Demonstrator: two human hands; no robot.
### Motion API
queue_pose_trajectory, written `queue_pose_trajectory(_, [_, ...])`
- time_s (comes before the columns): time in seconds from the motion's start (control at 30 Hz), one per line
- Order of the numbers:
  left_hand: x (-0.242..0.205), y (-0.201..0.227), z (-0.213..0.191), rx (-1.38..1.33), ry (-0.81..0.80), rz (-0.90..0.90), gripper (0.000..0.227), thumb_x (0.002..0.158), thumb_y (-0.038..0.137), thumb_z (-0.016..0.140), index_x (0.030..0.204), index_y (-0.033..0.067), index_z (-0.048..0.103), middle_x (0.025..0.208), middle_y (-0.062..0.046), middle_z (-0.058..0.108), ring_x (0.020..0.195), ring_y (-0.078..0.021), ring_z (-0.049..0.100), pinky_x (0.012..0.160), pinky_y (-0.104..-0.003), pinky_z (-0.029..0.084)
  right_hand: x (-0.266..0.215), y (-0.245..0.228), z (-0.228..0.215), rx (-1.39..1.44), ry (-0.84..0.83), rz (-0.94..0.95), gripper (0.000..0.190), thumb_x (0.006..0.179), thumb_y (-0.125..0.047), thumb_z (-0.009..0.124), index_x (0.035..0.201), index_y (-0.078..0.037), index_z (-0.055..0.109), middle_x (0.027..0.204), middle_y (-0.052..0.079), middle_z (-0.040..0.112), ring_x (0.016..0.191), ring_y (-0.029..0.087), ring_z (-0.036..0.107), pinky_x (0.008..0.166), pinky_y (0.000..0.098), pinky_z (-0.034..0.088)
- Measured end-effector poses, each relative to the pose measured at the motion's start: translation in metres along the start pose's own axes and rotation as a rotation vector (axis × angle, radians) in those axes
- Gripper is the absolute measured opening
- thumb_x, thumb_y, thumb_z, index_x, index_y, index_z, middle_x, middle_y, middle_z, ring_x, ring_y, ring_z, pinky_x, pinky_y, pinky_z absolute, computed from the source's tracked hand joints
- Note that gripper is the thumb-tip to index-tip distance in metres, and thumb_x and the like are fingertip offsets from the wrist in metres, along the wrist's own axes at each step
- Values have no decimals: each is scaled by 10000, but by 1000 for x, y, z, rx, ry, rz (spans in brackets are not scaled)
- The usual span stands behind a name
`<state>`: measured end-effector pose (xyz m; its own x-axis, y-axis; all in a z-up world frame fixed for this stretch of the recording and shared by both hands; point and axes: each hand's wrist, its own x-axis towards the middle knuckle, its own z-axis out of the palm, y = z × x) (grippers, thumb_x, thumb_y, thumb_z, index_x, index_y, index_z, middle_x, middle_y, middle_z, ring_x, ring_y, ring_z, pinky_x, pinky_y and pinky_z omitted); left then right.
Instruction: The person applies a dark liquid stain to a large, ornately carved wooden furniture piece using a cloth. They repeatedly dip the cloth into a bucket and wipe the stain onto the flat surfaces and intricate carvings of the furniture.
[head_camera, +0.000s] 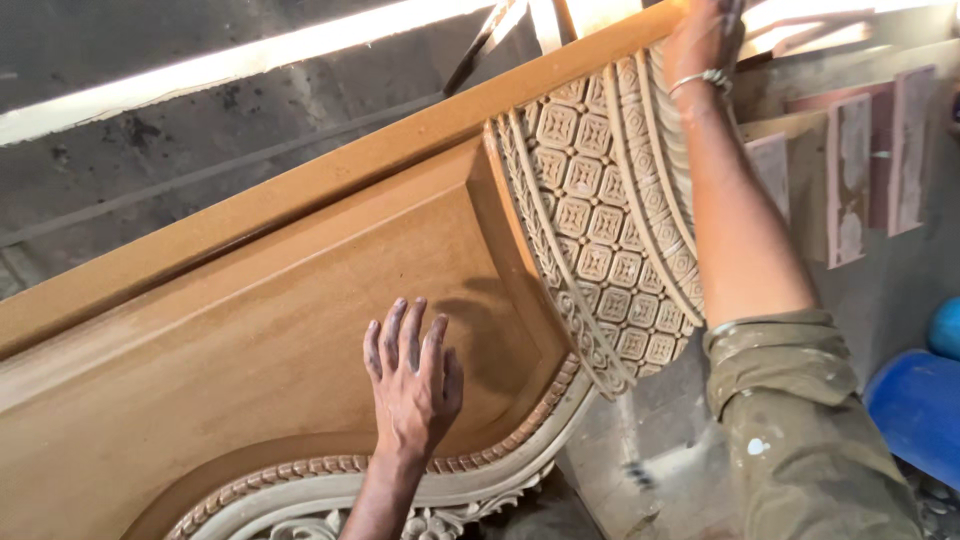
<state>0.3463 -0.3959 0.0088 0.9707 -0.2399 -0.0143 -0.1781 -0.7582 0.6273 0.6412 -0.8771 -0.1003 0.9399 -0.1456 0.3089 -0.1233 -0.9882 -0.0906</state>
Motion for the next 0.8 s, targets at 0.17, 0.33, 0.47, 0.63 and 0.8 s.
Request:
queue_pose_trajectory(0.17, [8,9,3,60,15,-13,420,866,154,623,1275,61,614,1444,-180,519,1413,-370,408,1192,-582,258,-35,-72,-14,-24,282,-154,455,839,75,579,1266,-50,673,1261,224,659,1152,443,593,937,530,509])
queue_pose_trajectory(0.33, [11,30,-17,77,15,-46,422,838,138,638,1251,60,603,1401,-176,544,1383,-374,430,1165,-584,276,-84,-215,-71,346,-75,-84,382,990,134,513,1271,-41,703,1315,121,677,1237,286,596,1018,398,527])
queue_pose_trajectory(0.47, [23,46,-41,23,97,-36,458,820,115,655,1267,49,582,1381,-181,551,1353,-386,449,1151,-568,301,-105,-259,-115,715,-101,-230,412,922,102,499,1272,-7,686,1362,150,647,1307,318,587,1083,412,490])
queue_pose_trajectory(0.63, [15,64,-88,-147,230,-17,610,815,108,711,1363,-43,490,1401,-241,508,1292,-432,477,1081,-519,378,-181,-288,-185,1451,-612,404,409,1010,-115,560,1408,-22,573,1305,101,653,1128,184,591,926,337,478])
queue_pose_trajectory(0.8, [-36,70,-132,-227,235,-83,410,839,130,749,1218,51,616,1218,-158,660,1126,-353,627,947,-437,495,-264,-315,-291,1970,-835,347,543,874,-23,538,1413,-54,479,1325,33,598,1242,146,567,1069,328,483])
